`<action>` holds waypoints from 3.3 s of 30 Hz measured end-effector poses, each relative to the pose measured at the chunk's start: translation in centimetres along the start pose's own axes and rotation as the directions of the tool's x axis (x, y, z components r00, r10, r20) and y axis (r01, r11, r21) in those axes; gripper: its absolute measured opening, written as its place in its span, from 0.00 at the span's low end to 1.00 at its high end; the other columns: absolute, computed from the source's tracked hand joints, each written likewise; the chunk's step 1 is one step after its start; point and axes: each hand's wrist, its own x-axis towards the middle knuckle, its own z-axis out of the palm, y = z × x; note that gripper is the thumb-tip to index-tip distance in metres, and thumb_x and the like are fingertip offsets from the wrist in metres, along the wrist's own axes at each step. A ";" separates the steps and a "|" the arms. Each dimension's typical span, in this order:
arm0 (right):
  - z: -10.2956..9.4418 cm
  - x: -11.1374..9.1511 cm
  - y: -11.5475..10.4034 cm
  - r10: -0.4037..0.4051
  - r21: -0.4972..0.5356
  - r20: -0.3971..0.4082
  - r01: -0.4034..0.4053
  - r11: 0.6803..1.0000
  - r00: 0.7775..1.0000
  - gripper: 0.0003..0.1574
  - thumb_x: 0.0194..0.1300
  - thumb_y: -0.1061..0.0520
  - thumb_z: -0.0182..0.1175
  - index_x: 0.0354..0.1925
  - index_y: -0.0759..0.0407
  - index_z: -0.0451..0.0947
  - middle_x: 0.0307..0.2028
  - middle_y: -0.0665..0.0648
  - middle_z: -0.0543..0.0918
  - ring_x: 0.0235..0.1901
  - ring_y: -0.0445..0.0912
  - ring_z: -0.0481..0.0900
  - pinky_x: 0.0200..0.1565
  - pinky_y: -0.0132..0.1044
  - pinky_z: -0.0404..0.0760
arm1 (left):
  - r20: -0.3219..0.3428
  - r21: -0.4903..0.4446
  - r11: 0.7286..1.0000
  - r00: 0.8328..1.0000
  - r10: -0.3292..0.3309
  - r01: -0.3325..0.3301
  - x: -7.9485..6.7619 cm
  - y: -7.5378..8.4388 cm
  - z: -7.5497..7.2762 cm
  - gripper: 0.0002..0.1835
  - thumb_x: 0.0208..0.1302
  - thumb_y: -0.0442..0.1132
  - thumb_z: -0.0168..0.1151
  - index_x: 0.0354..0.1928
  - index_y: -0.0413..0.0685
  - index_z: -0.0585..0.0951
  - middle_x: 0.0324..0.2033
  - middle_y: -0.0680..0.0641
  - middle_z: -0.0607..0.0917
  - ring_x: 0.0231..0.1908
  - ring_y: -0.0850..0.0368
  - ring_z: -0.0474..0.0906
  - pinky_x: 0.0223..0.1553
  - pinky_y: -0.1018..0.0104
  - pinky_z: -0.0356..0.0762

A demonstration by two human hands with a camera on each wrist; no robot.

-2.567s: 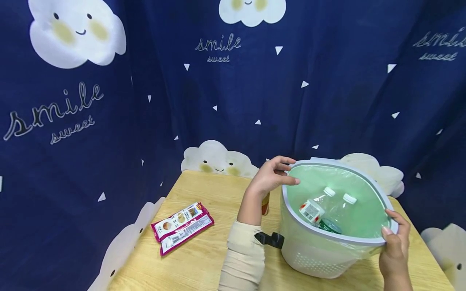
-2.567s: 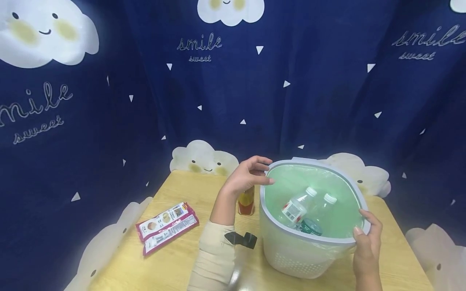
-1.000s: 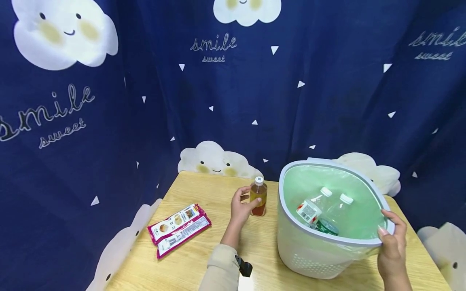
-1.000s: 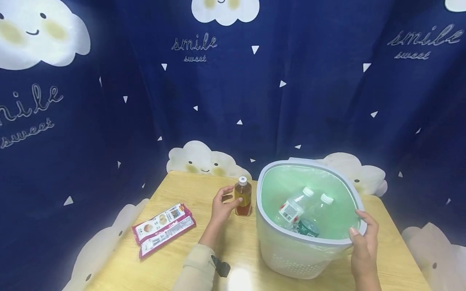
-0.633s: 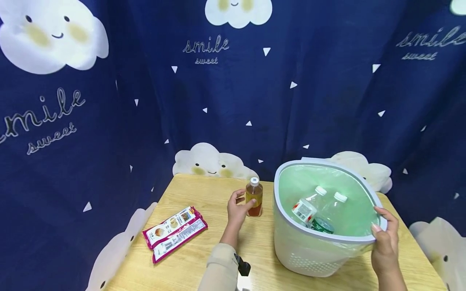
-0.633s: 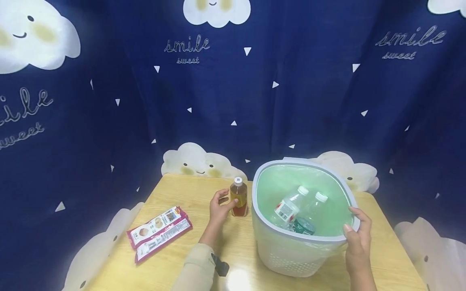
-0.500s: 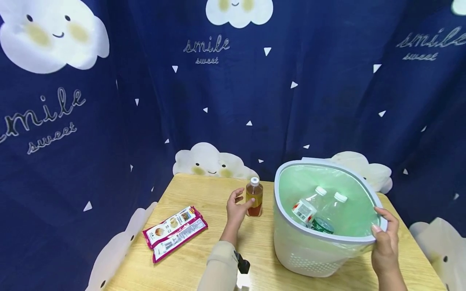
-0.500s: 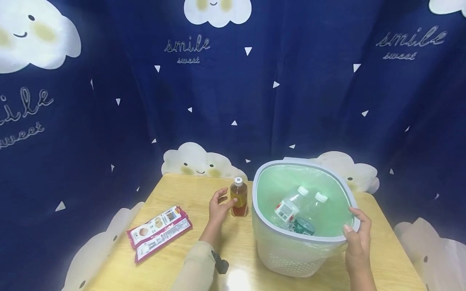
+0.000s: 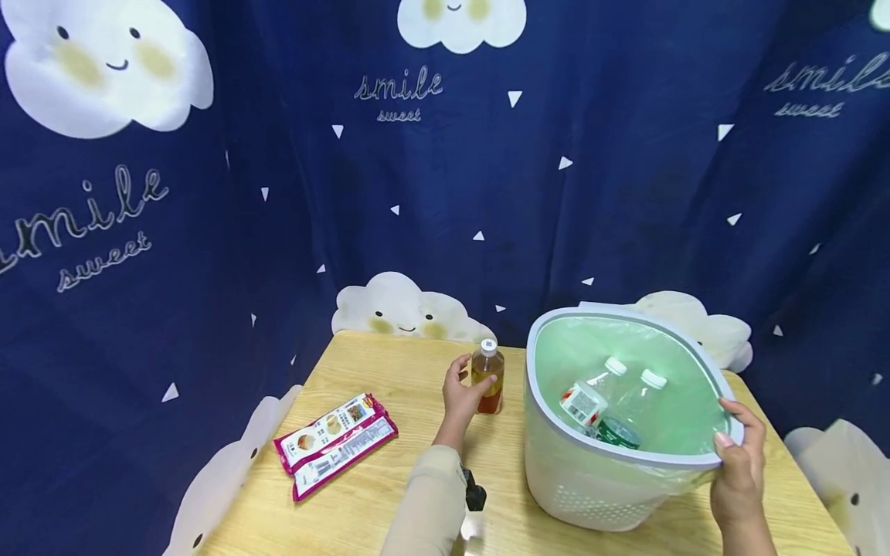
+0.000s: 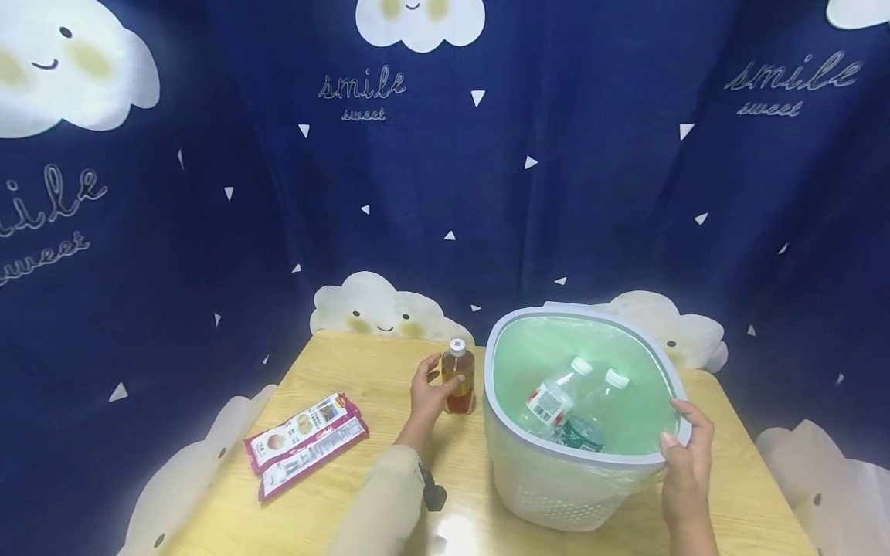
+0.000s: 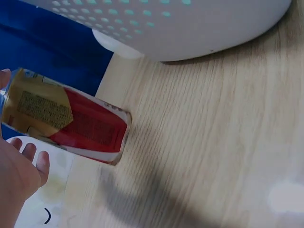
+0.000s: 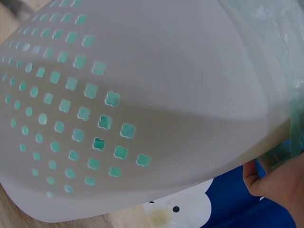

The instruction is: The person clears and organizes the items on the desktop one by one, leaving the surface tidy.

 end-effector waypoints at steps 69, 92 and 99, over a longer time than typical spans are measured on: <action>-2.4 1.5 -4.4 0.173 -0.677 0.432 0.191 0.711 0.885 0.50 0.56 0.76 0.56 0.71 0.62 0.46 0.58 0.41 0.63 0.47 0.29 0.68 0.42 0.18 0.66 | 0.071 -0.129 0.991 0.997 0.024 -0.014 -5.3 14.9 -2.9 0.33 0.44 0.31 0.72 0.56 0.40 0.73 0.45 0.42 0.77 0.47 0.44 0.71 0.47 0.54 0.70; -2.4 1.1 -4.0 0.199 -0.466 0.409 0.017 0.884 0.890 0.49 0.55 0.80 0.52 0.71 0.61 0.47 0.42 0.44 0.79 0.36 0.36 0.80 0.33 0.24 0.76 | 0.148 -0.056 0.994 0.984 0.101 -0.094 -4.5 19.0 -2.8 0.34 0.42 0.38 0.75 0.56 0.50 0.75 0.46 0.47 0.77 0.46 0.49 0.71 0.46 0.53 0.69; -2.4 1.1 -4.0 0.197 -0.462 0.404 0.014 0.887 0.893 0.49 0.55 0.81 0.51 0.71 0.60 0.48 0.41 0.45 0.80 0.35 0.36 0.80 0.33 0.24 0.76 | 0.179 -0.047 0.996 0.981 0.079 -0.072 -4.2 21.2 -2.8 0.34 0.42 0.38 0.75 0.56 0.50 0.75 0.45 0.47 0.78 0.46 0.49 0.71 0.46 0.53 0.69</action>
